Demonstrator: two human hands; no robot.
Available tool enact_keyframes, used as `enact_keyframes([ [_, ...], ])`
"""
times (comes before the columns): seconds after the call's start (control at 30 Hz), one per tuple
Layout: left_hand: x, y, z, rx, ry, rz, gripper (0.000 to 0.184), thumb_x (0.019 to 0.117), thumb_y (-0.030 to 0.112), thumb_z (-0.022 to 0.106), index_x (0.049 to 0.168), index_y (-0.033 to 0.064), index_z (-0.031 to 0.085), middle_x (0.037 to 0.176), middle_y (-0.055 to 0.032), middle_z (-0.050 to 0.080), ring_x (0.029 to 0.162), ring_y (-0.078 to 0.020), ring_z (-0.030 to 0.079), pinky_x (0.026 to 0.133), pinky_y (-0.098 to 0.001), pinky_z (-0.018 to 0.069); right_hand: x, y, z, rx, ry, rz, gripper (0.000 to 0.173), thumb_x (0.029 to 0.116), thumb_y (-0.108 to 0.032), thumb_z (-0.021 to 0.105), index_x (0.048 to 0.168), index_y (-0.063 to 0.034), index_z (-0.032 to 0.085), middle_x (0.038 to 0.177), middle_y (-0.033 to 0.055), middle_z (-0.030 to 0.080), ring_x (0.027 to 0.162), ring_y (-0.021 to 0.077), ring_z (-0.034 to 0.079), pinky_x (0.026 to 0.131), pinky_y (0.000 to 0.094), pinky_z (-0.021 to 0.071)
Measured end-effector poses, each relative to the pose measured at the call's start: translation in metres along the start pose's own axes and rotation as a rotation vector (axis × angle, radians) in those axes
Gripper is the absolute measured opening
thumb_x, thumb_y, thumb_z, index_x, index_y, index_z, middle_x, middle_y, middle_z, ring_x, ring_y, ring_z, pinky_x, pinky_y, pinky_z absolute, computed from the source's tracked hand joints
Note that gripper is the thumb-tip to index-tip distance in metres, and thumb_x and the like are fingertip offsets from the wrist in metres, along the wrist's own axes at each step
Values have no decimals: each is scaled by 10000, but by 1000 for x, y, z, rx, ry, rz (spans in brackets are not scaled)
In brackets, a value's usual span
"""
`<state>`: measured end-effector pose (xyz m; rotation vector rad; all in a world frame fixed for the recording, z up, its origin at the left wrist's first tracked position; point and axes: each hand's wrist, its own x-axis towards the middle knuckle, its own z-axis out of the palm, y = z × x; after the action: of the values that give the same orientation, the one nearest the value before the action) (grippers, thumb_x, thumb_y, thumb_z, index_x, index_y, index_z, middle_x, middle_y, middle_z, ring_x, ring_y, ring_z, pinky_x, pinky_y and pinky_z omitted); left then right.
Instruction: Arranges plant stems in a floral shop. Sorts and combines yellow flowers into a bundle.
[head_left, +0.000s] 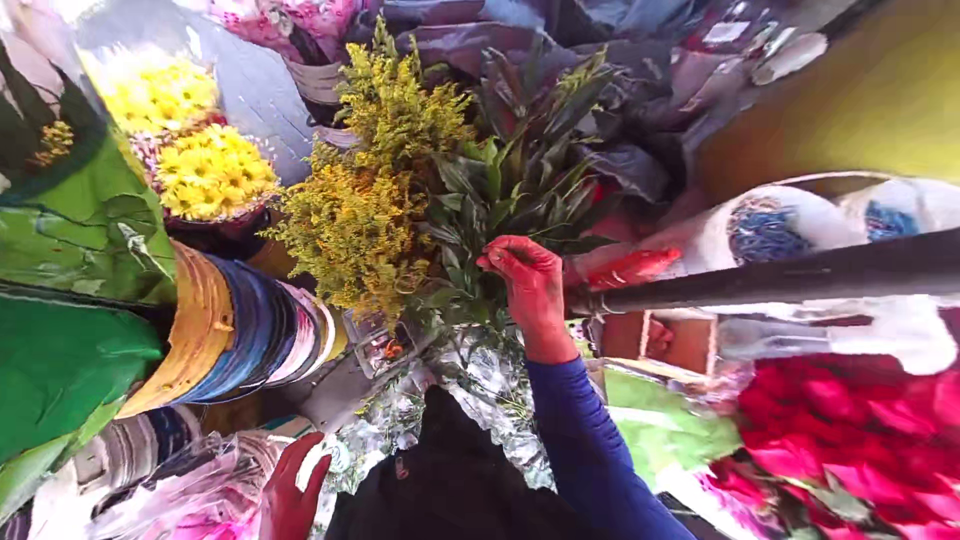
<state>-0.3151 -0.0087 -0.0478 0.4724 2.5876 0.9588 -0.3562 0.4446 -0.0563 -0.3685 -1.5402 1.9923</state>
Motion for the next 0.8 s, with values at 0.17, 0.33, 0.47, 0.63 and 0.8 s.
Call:
enact_keyframes([
  [0.17,34,-10,24,21,-77,143,351,960,237,653,1178,-32,707,1187,-194,711,1119,-318,690,995,-497,545,-34,-22,-44,-57,135,110,119,939,-2,622,985,-56,717,869,8,730,748,109,688,727,292,604],
  [0.33,105,48,40,134,6,319,234,977,168,658,1135,17,741,1065,-160,736,929,-274,735,834,-446,613,-57,-12,-67,-431,163,114,125,940,-73,656,1046,-27,702,916,-8,724,795,74,687,747,273,599],
  [0.47,199,117,73,353,72,503,302,974,200,661,1224,40,719,1074,-192,722,923,-348,730,757,-486,608,-56,3,-45,-436,92,247,206,954,-114,656,1141,-29,679,973,22,722,830,93,700,768,292,607],
  [0.63,266,135,102,674,-296,241,421,983,213,648,1355,20,607,1378,-289,543,1230,-503,560,917,-642,509,-48,16,-5,-502,-60,221,219,967,-130,651,1148,-16,698,1004,61,739,860,102,716,801,301,610],
  [0.8,257,111,85,578,-53,572,273,1012,152,551,1135,-22,721,1088,-279,697,983,-480,696,761,-639,560,-61,25,8,-679,-246,-40,185,959,-98,653,1089,5,735,1014,124,749,923,189,729,880,348,590],
])
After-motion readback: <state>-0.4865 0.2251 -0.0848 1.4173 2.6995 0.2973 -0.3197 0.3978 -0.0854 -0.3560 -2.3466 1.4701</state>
